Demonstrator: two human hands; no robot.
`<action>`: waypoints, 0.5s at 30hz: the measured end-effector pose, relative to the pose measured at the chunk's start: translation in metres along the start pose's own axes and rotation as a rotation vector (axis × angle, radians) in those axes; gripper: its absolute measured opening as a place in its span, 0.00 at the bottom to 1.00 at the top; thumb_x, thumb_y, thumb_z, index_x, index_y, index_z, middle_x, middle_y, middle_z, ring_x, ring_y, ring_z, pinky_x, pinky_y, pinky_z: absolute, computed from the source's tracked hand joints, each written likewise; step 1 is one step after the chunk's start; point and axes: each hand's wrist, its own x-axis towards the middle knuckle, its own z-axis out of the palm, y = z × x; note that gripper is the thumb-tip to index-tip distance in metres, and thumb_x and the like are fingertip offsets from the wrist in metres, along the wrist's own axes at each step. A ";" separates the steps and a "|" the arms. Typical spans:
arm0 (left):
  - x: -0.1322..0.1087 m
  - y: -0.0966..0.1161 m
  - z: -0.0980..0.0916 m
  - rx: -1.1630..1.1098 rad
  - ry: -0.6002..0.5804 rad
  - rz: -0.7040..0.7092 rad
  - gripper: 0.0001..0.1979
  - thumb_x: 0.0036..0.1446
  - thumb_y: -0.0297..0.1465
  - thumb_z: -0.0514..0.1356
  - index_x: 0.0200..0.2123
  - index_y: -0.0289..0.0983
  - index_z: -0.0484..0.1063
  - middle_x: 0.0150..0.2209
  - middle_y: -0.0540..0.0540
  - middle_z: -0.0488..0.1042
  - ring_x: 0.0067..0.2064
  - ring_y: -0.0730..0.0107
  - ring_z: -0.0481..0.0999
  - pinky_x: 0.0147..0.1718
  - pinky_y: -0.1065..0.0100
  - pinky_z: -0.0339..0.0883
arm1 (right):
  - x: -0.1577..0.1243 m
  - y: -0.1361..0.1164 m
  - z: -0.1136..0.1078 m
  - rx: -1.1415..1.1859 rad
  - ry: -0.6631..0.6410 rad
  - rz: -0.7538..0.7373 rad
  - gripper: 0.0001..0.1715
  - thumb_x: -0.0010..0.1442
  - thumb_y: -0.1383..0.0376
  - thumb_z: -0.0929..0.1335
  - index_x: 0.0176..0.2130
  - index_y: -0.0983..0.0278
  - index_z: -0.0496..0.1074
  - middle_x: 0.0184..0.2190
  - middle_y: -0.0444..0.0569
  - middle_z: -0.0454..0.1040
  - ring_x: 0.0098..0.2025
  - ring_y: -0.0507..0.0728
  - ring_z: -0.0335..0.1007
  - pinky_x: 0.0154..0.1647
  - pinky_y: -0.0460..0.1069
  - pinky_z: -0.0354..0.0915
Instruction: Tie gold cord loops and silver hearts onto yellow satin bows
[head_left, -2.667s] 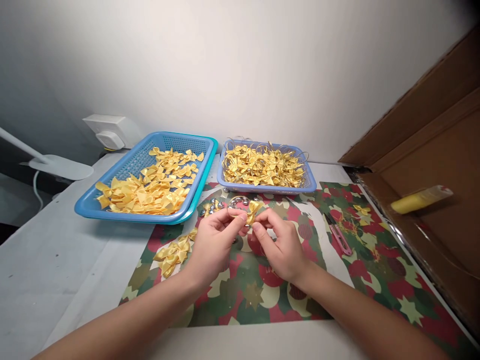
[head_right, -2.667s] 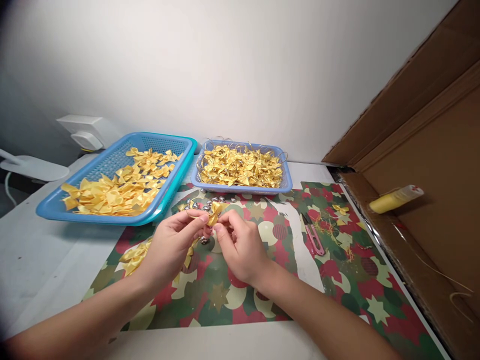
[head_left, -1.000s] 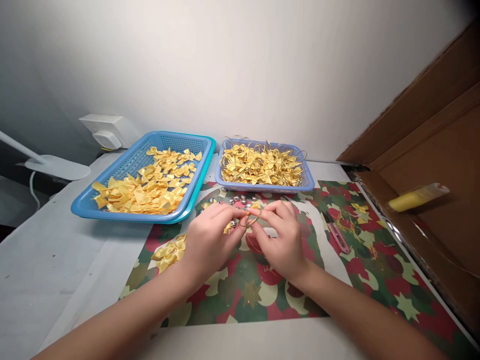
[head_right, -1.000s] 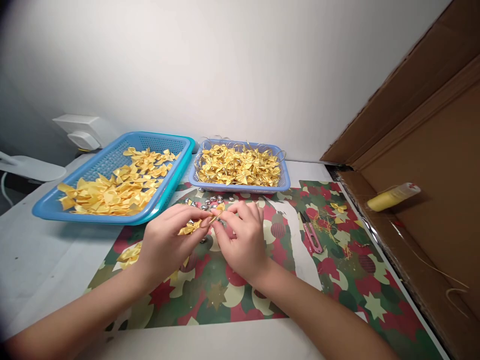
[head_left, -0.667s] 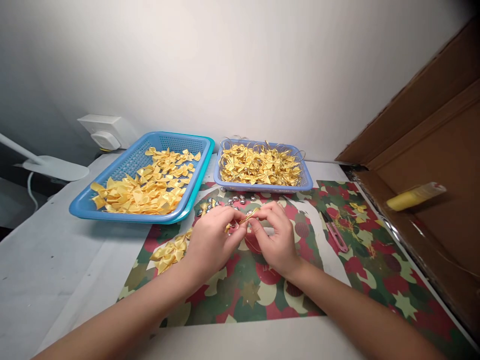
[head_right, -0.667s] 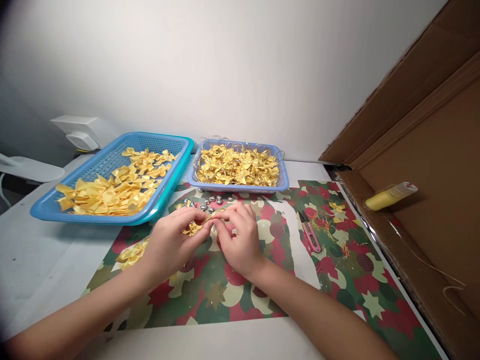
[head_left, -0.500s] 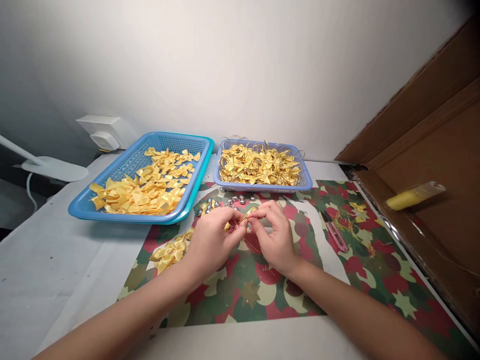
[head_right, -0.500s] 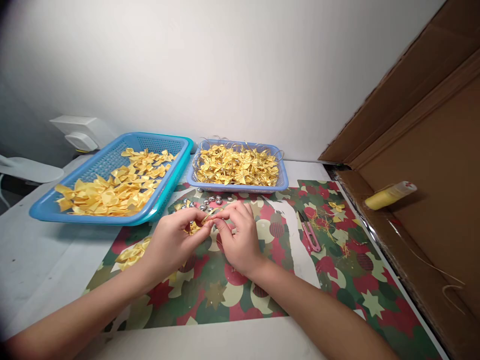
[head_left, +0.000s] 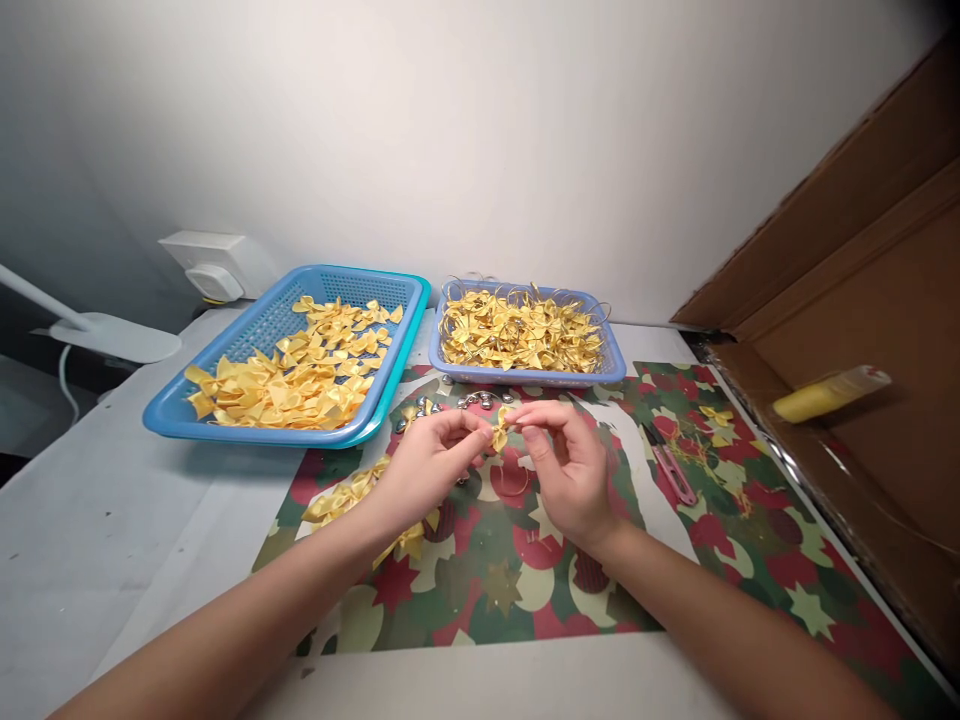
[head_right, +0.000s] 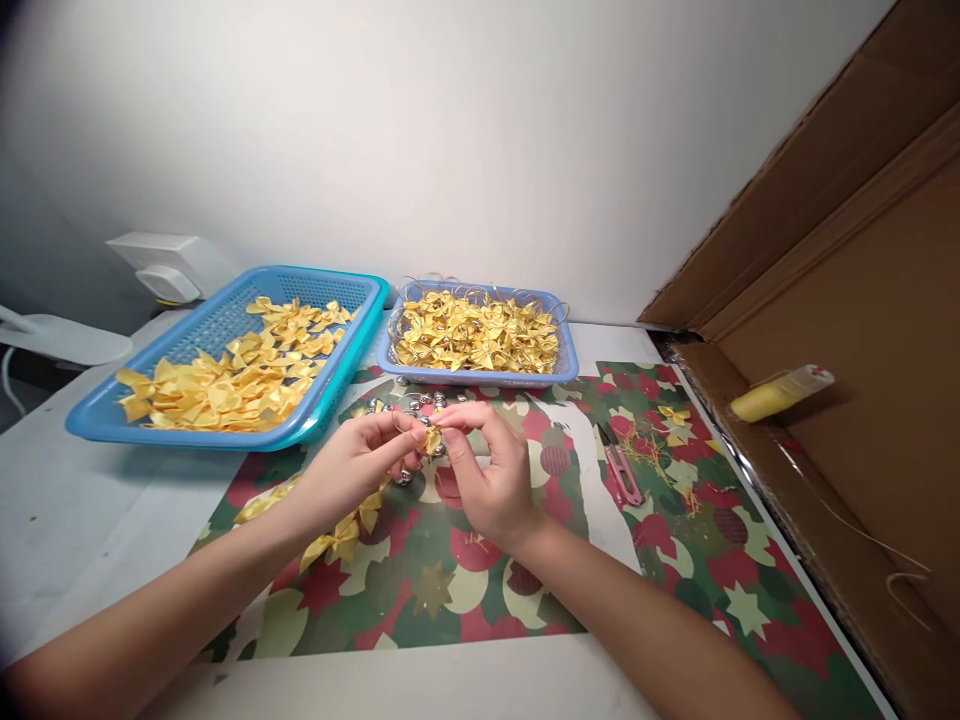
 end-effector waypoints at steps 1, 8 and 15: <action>0.000 0.000 0.000 -0.025 -0.005 -0.015 0.13 0.52 0.41 0.64 0.29 0.35 0.75 0.22 0.50 0.73 0.24 0.73 0.68 0.24 0.73 0.61 | 0.000 -0.001 0.000 0.012 0.003 0.031 0.06 0.67 0.68 0.63 0.39 0.61 0.70 0.38 0.49 0.77 0.44 0.55 0.74 0.48 0.53 0.70; 0.001 -0.003 0.002 -0.196 -0.022 -0.068 0.15 0.48 0.37 0.69 0.36 0.33 0.75 0.26 0.49 0.75 0.26 0.77 0.70 0.25 0.76 0.63 | -0.001 -0.002 0.002 0.125 0.015 0.167 0.04 0.66 0.66 0.64 0.38 0.62 0.69 0.34 0.46 0.77 0.37 0.52 0.75 0.39 0.48 0.72; -0.001 -0.004 0.004 -0.244 -0.030 -0.068 0.12 0.47 0.33 0.71 0.34 0.34 0.76 0.34 0.48 0.77 0.33 0.74 0.76 0.30 0.76 0.71 | 0.000 -0.003 0.003 0.202 0.040 0.155 0.05 0.67 0.67 0.63 0.39 0.61 0.69 0.34 0.43 0.76 0.37 0.49 0.74 0.40 0.46 0.71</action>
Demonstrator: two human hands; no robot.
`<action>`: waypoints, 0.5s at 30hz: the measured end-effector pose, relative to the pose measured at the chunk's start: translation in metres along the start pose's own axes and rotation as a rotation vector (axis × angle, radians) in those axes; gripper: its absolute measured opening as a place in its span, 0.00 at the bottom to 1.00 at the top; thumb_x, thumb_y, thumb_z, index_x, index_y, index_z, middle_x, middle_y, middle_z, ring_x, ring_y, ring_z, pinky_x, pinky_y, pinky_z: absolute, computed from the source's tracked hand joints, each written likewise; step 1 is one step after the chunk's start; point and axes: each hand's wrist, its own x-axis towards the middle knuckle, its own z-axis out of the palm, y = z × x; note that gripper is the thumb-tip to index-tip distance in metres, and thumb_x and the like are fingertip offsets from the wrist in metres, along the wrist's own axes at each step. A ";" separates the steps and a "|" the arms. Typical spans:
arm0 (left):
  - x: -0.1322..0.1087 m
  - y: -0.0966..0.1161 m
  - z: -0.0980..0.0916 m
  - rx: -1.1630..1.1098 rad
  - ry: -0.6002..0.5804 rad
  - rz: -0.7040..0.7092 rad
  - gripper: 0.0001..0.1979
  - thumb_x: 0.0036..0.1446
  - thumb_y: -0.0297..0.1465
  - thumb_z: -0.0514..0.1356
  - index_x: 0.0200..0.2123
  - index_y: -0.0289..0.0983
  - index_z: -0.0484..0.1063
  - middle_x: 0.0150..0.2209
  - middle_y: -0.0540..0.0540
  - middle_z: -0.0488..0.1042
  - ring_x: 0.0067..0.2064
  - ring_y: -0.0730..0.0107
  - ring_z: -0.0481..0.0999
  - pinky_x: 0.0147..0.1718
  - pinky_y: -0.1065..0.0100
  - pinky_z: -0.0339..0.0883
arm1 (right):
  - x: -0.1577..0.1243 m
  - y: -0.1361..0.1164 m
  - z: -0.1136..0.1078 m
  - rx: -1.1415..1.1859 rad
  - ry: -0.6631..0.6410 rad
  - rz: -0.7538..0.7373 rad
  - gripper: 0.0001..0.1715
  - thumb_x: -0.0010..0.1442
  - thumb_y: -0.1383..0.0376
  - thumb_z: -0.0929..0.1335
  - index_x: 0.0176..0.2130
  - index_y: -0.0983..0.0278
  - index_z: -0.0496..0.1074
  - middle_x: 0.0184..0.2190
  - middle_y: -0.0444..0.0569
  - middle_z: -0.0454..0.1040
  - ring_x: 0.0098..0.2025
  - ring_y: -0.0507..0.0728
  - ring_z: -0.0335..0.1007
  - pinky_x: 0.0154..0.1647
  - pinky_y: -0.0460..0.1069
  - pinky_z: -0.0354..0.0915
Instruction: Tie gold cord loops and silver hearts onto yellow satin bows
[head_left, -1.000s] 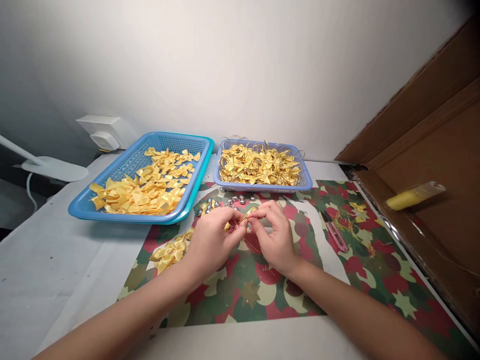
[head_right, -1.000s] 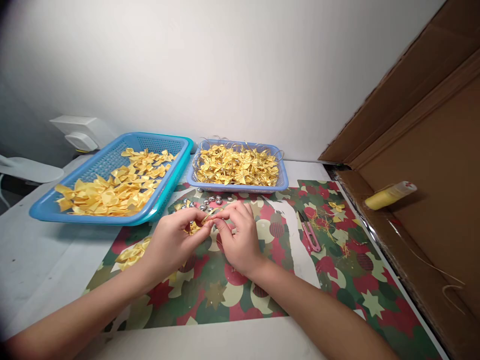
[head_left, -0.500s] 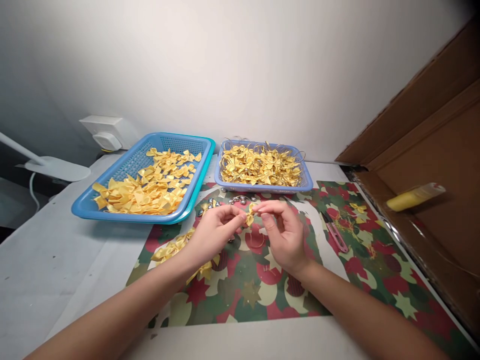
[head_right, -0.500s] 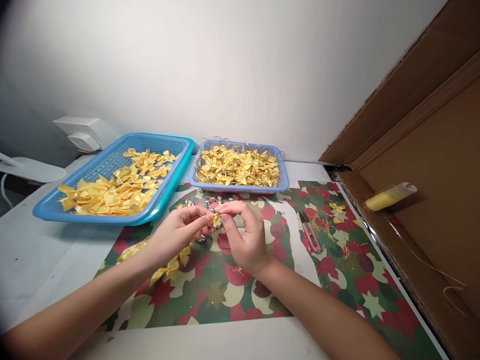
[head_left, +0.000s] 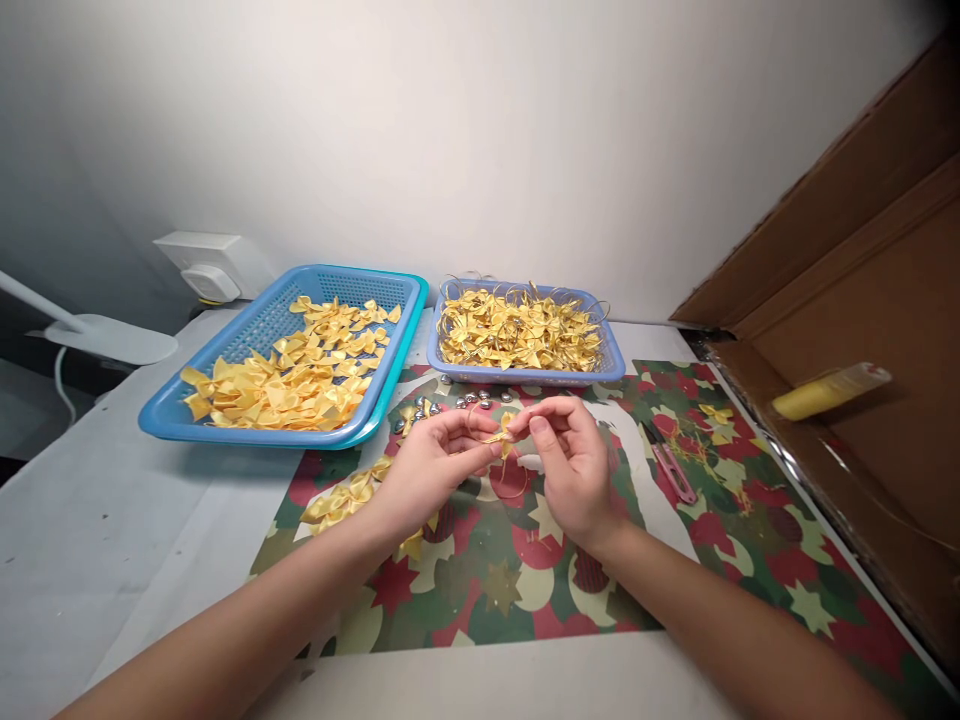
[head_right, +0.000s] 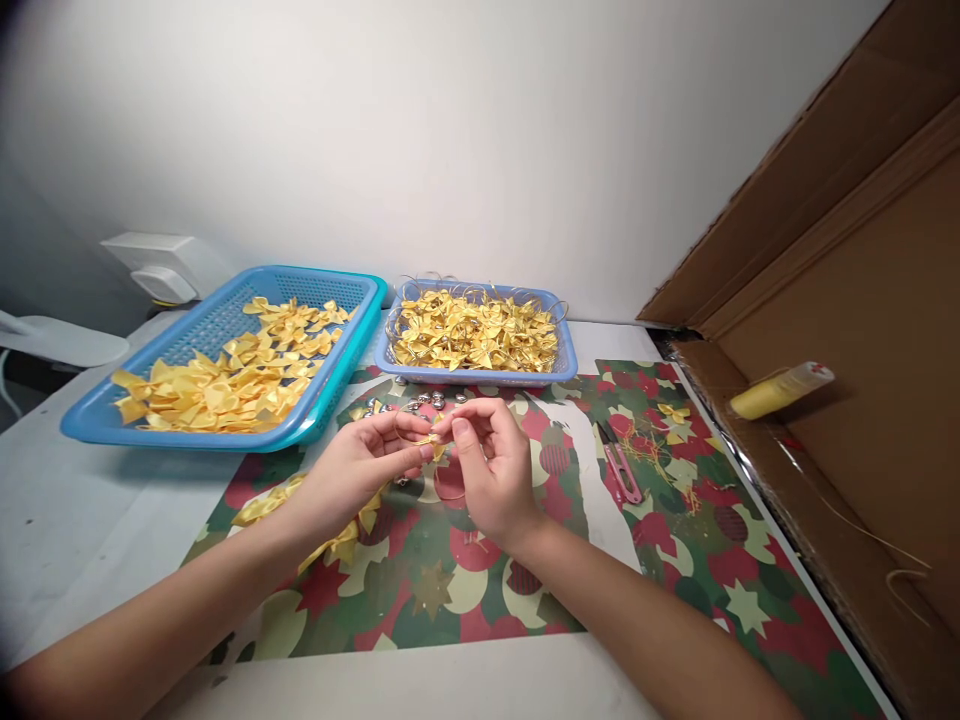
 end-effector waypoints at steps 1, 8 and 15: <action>-0.001 0.001 0.001 0.000 -0.002 -0.003 0.12 0.48 0.33 0.70 0.34 0.34 0.76 0.34 0.48 0.77 0.33 0.73 0.77 0.30 0.76 0.72 | 0.000 -0.001 0.000 0.006 0.003 -0.002 0.05 0.67 0.67 0.63 0.39 0.61 0.69 0.34 0.43 0.76 0.37 0.49 0.74 0.40 0.46 0.71; -0.003 0.001 0.004 -0.107 -0.030 -0.032 0.10 0.49 0.33 0.69 0.34 0.34 0.76 0.30 0.50 0.79 0.30 0.73 0.79 0.31 0.74 0.75 | -0.001 -0.001 0.000 -0.003 0.014 0.001 0.05 0.67 0.68 0.63 0.39 0.61 0.68 0.34 0.43 0.76 0.37 0.49 0.74 0.40 0.46 0.71; -0.003 -0.002 0.006 -0.079 0.027 -0.018 0.14 0.42 0.29 0.72 0.34 0.33 0.78 0.33 0.46 0.82 0.34 0.70 0.81 0.36 0.73 0.75 | -0.002 0.000 0.000 -0.036 0.025 0.009 0.05 0.67 0.68 0.63 0.38 0.61 0.68 0.33 0.43 0.76 0.36 0.50 0.74 0.39 0.46 0.70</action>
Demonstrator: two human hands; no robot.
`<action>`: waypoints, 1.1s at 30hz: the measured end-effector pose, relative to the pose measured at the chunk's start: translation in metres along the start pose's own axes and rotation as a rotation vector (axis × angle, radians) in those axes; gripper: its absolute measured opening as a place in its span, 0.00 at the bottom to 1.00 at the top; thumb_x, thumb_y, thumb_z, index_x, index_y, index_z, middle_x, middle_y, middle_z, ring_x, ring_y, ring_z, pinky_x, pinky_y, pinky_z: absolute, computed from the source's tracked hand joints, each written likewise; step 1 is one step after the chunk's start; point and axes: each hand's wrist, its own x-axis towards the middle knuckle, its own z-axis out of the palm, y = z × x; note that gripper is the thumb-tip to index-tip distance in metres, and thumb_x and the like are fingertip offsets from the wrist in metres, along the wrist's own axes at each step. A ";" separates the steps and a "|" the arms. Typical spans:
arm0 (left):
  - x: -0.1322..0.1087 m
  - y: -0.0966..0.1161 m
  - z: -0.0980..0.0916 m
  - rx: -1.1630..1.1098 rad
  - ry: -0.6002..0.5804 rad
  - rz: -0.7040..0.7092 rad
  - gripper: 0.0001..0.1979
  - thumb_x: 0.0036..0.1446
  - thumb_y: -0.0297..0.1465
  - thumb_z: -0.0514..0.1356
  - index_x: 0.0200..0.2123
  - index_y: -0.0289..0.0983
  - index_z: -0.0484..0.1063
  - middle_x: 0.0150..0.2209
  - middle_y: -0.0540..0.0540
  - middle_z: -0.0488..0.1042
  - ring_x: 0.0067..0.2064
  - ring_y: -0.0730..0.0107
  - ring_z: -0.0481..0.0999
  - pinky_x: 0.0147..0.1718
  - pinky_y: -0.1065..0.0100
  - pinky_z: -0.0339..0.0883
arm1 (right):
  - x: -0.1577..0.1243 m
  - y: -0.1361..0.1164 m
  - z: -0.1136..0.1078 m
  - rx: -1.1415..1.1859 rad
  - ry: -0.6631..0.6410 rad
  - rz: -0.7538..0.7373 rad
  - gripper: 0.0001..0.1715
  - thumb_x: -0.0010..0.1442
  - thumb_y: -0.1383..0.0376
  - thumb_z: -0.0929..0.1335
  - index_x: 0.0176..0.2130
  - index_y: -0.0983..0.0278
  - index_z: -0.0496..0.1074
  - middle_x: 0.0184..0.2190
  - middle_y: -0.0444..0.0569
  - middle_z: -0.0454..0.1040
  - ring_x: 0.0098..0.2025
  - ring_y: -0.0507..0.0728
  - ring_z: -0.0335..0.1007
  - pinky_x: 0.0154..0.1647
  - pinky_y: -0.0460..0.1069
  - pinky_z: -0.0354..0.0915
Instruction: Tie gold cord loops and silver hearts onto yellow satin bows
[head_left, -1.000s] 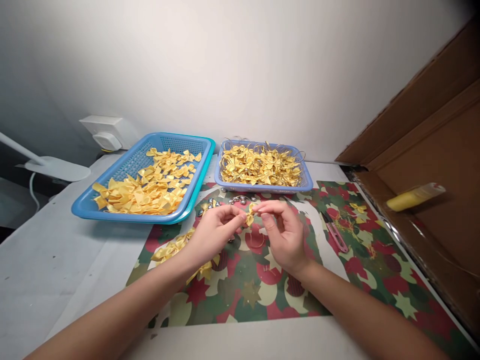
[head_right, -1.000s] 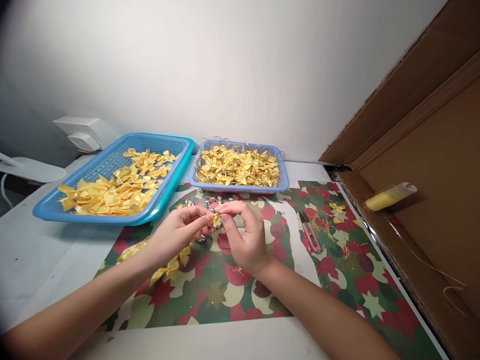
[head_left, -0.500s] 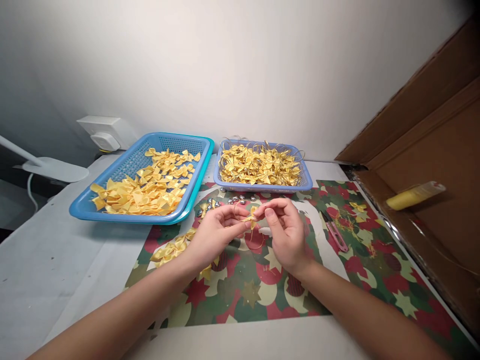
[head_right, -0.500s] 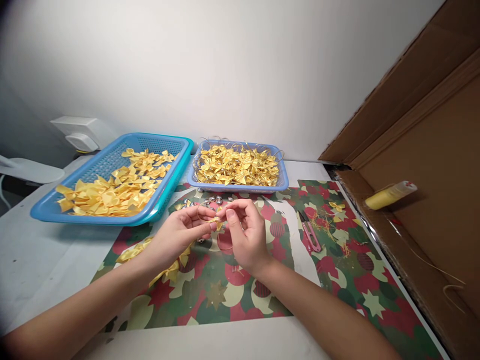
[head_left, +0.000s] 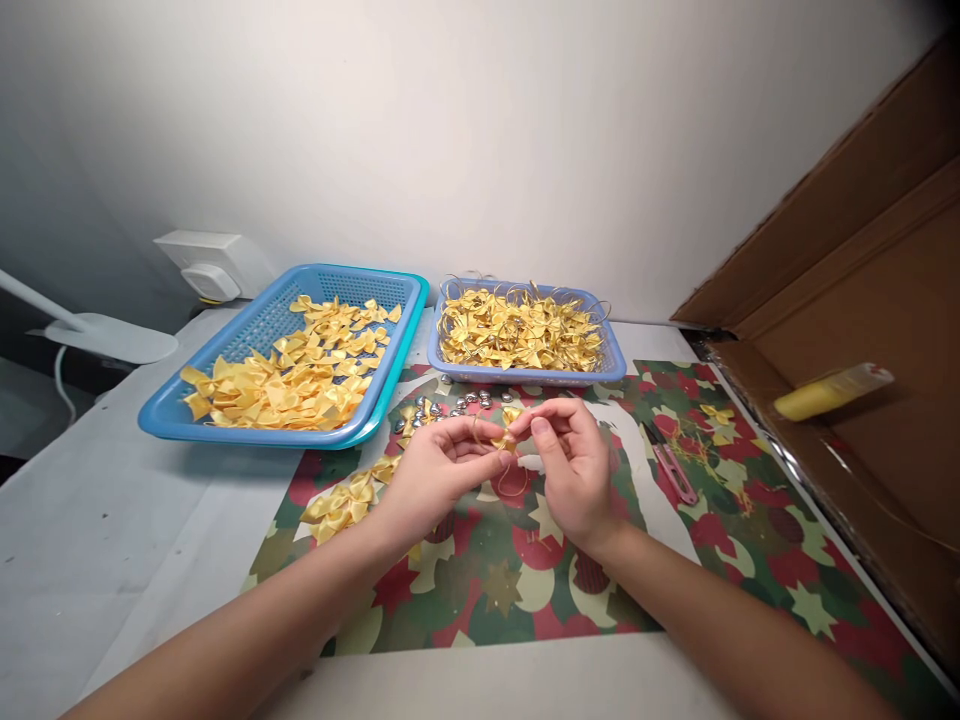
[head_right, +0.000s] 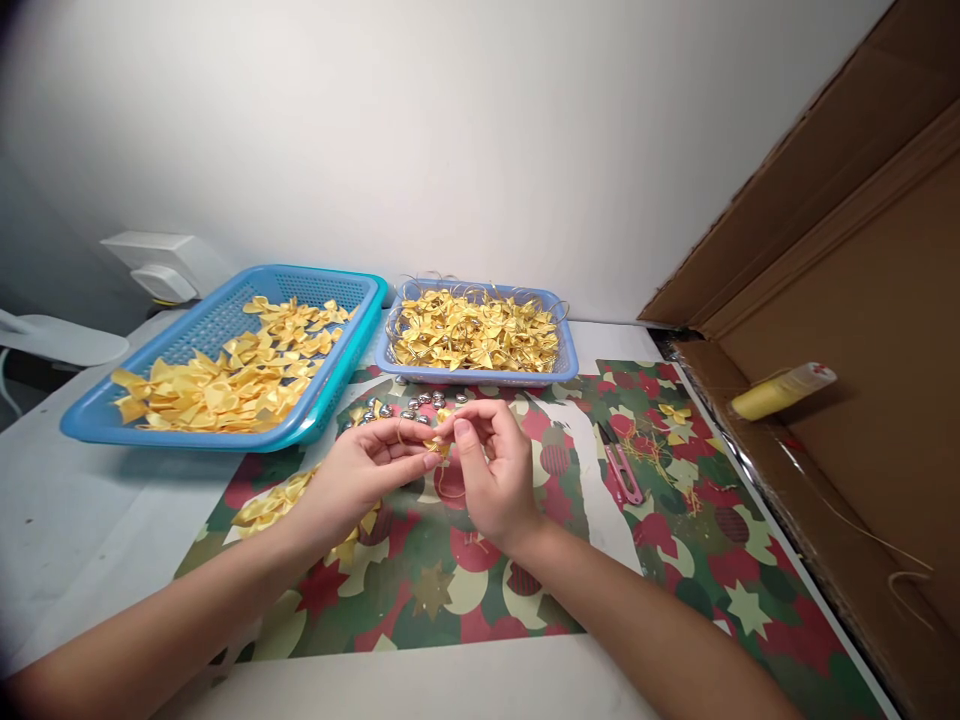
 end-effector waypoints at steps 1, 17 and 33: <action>0.000 0.000 0.000 0.006 0.001 0.010 0.14 0.42 0.30 0.73 0.34 0.33 0.78 0.33 0.46 0.82 0.34 0.70 0.81 0.36 0.73 0.75 | 0.000 0.000 0.000 0.000 -0.001 0.000 0.05 0.67 0.68 0.63 0.38 0.61 0.68 0.33 0.43 0.76 0.36 0.50 0.74 0.40 0.46 0.70; -0.001 0.003 -0.001 0.074 0.049 0.025 0.09 0.44 0.29 0.70 0.28 0.34 0.73 0.25 0.53 0.76 0.28 0.79 0.74 0.30 0.79 0.67 | 0.015 -0.010 -0.009 -0.103 0.049 -0.165 0.05 0.66 0.70 0.65 0.39 0.61 0.70 0.33 0.43 0.76 0.35 0.49 0.75 0.38 0.46 0.72; 0.005 0.000 -0.006 0.165 0.008 -0.078 0.08 0.41 0.27 0.67 0.28 0.34 0.73 0.24 0.51 0.74 0.24 0.76 0.72 0.27 0.73 0.65 | 0.073 -0.057 -0.067 -0.108 0.489 -0.584 0.05 0.62 0.71 0.67 0.35 0.61 0.69 0.26 0.42 0.70 0.28 0.51 0.70 0.30 0.49 0.69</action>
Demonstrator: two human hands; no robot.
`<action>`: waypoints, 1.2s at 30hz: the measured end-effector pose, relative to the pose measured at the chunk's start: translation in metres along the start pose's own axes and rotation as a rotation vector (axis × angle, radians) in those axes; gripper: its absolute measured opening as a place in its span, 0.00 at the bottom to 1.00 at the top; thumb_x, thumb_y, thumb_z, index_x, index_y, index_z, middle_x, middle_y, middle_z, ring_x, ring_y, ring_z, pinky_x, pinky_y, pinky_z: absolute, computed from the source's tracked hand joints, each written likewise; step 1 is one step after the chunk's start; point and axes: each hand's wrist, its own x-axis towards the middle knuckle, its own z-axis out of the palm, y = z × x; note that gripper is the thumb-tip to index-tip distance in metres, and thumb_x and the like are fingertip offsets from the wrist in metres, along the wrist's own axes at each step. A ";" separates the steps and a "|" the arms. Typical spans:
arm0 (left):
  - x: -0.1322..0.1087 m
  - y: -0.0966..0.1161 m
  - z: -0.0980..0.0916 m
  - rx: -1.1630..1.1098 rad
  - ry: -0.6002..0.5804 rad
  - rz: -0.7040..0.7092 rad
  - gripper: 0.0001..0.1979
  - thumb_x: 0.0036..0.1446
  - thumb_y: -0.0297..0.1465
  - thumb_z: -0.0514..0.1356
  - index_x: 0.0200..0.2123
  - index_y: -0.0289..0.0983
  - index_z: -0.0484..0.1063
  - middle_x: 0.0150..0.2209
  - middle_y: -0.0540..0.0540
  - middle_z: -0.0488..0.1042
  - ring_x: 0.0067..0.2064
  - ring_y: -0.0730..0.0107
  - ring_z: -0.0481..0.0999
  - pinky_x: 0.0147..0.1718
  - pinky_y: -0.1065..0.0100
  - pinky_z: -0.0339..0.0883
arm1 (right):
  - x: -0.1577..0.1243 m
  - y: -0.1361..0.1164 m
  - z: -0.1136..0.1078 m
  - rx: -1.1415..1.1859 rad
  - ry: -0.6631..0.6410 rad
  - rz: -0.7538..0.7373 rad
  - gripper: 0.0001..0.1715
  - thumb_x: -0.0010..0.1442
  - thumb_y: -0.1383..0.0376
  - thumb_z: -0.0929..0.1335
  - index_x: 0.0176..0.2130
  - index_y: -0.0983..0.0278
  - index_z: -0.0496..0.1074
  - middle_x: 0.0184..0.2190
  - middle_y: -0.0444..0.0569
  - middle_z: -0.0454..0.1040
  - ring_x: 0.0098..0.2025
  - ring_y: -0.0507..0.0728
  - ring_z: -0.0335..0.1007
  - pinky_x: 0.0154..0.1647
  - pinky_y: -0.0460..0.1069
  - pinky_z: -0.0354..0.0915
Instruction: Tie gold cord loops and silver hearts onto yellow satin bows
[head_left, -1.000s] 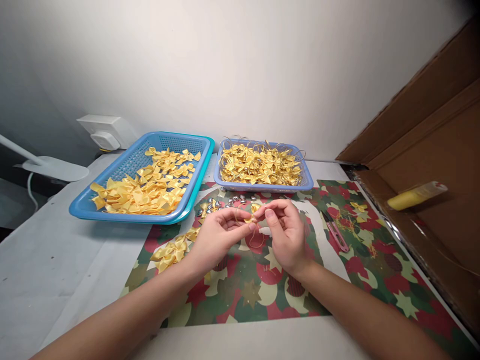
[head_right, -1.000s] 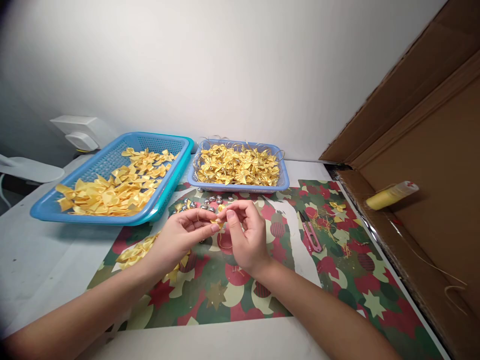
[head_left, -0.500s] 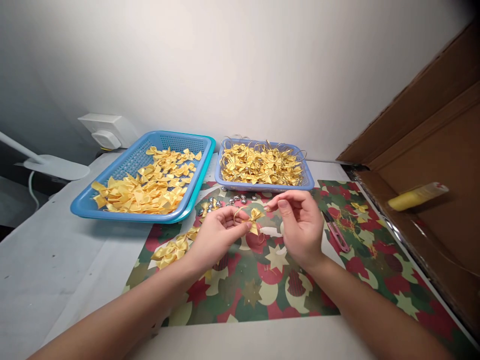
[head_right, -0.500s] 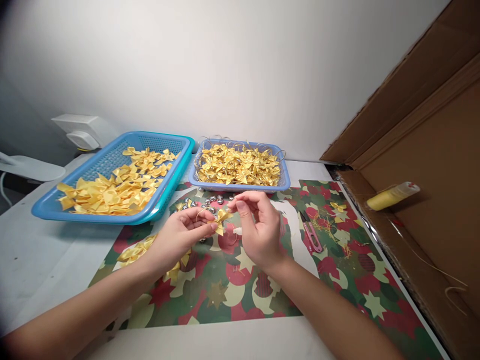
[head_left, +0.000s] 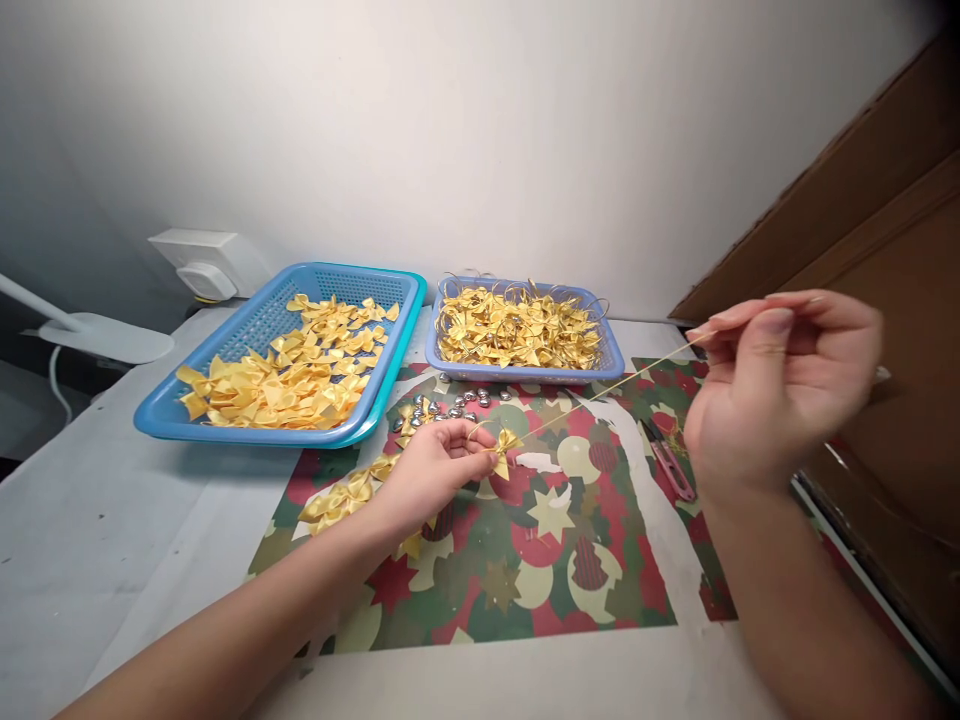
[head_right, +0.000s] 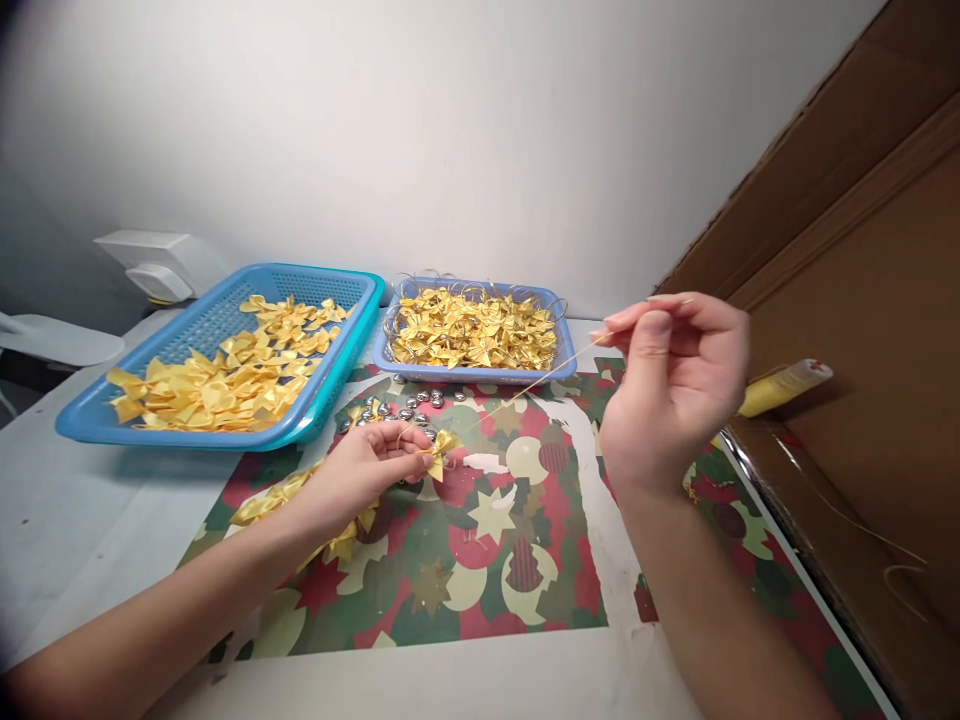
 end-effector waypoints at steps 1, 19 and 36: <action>0.000 0.000 0.000 0.006 -0.008 -0.006 0.08 0.41 0.26 0.67 0.28 0.34 0.73 0.24 0.52 0.73 0.24 0.76 0.71 0.27 0.73 0.65 | 0.004 0.001 -0.002 0.006 0.011 -0.017 0.05 0.62 0.72 0.67 0.35 0.62 0.69 0.25 0.42 0.70 0.27 0.51 0.69 0.30 0.49 0.69; -0.001 0.004 -0.008 -0.045 -0.177 0.069 0.08 0.46 0.29 0.69 0.28 0.35 0.72 0.25 0.53 0.71 0.26 0.77 0.70 0.29 0.74 0.63 | -0.036 0.026 0.006 0.596 -0.851 1.212 0.14 0.57 0.57 0.71 0.33 0.62 0.64 0.23 0.39 0.62 0.24 0.50 0.62 0.30 0.49 0.66; -0.001 0.004 -0.009 -0.012 -0.169 0.061 0.08 0.48 0.29 0.68 0.29 0.35 0.71 0.24 0.53 0.71 0.27 0.77 0.69 0.29 0.74 0.61 | -0.036 0.015 0.006 0.559 -0.881 1.147 0.11 0.61 0.59 0.70 0.34 0.63 0.67 0.23 0.41 0.65 0.26 0.49 0.61 0.34 0.48 0.66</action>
